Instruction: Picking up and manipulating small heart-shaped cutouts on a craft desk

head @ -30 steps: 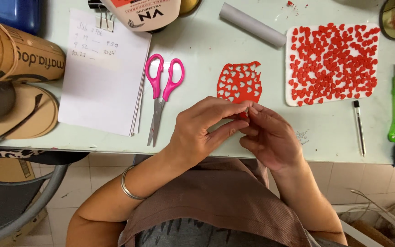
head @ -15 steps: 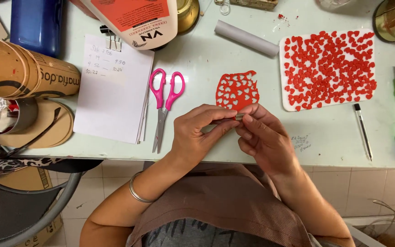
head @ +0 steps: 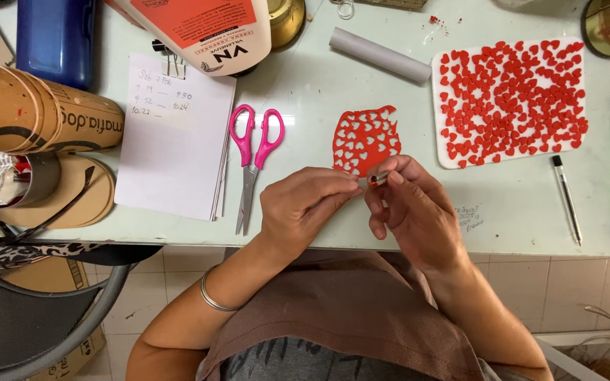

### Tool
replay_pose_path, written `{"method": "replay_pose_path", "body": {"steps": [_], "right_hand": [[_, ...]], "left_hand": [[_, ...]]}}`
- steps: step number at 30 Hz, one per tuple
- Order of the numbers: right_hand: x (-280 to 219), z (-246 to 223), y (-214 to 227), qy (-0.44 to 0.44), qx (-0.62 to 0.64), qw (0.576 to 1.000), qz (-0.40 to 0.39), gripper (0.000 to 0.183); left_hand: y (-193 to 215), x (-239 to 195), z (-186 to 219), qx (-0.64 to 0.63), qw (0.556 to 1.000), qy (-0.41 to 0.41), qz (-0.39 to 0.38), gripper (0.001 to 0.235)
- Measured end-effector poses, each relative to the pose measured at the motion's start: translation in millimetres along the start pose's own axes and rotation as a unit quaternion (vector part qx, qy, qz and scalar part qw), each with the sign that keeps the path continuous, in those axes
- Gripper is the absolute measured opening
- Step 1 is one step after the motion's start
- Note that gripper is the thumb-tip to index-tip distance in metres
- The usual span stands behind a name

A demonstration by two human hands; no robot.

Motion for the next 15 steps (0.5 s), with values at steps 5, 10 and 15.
{"method": "replay_pose_path", "body": {"steps": [5, 10, 15], "right_hand": [[0.1, 3.5, -3.7, -0.011, 0.032, 0.999, -0.020, 0.019], [1.0, -4.0, -5.4, 0.011, -0.022, 1.000, -0.006, 0.019], [-0.1, -6.2, -3.5, 0.030, -0.052, 0.998, 0.003, 0.021]], "left_hand": [[-0.8, 0.7, 3.3, 0.022, 0.999, -0.029, 0.003, 0.019], [-7.7, 0.9, 3.8, 0.030, 0.999, -0.037, -0.015, 0.018], [-7.7, 1.5, 12.1, 0.062, 0.993, -0.093, -0.027, 0.009]]}}
Point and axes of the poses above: each hand's wrist, its own x-axis towards the middle knuckle, its own y-axis out of the back of the hand, z = x × y, the point moved 8 cm from there along x, towards the middle knuckle, and after that the axes turned 12 degrees about -x, right-handed, at the moved point
